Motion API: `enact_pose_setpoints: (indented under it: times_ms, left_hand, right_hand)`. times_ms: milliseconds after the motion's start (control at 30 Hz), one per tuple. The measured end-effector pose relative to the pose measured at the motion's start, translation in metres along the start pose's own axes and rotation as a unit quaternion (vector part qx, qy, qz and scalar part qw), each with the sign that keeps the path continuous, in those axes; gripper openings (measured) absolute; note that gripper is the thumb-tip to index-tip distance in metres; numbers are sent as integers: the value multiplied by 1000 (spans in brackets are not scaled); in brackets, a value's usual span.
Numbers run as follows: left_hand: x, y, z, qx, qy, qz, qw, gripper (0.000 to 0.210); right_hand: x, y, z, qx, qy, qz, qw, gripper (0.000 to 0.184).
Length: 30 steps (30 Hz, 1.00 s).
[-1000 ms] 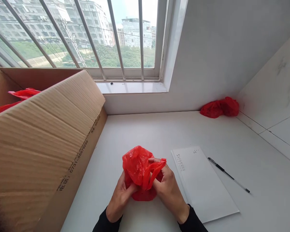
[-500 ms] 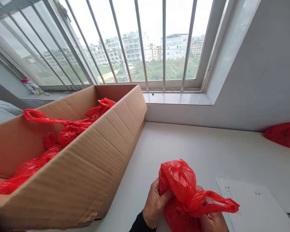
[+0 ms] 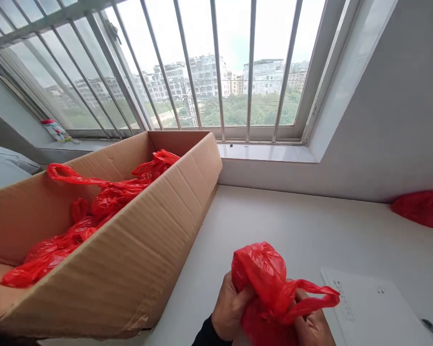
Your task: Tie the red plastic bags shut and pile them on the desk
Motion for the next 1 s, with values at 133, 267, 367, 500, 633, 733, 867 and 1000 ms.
enact_pose_setpoints:
  times_ms: [133, 267, 367, 500, 633, 733, 867, 1000]
  left_hand:
    - [-12, -20, -5, -56, 32, -49, 997, 40]
    - [-15, -34, -9, -89, 31, -34, 995, 40]
    - [-11, -36, -9, -112, 23, -3, 993, 42]
    - [-9, -35, -7, -134, 28, 12, 991, 47]
    - [-10, -30, -11, -108, 15, -28, 994, 45]
    - [-6, -22, -13, -81, -21, -65, 994, 43]
    - [-5, -18, -13, -75, -19, -84, 993, 44]
    - [-11, -24, -11, -95, 28, -70, 993, 46]
  right_hand:
    - [8, -12, -1, 14, -5, -32, 999, 46]
    - [13, -26, -7, -22, -35, -17, 999, 39]
    - [9, -21, -8, -2, -11, -23, 1000, 40]
    - [7, -19, -6, 3, 9, -45, 999, 41]
    - [6, -25, -4, -6, 10, -27, 1000, 35]
    - [5, -28, -2, -13, 22, -20, 999, 31]
    - [4, -26, -1, 5, 32, -18, 999, 38]
    - [7, -25, -1, 26, 27, -39, 999, 42]
Point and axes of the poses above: each hand's wrist, its own z-axis away from the middle knuckle, its own x-axis out of the palm, y = z × x, the point moved 7 cm from there along -z, towards the middle knuckle, and after that the axes turned 13 degrees about -z, right-handed, at the moved point
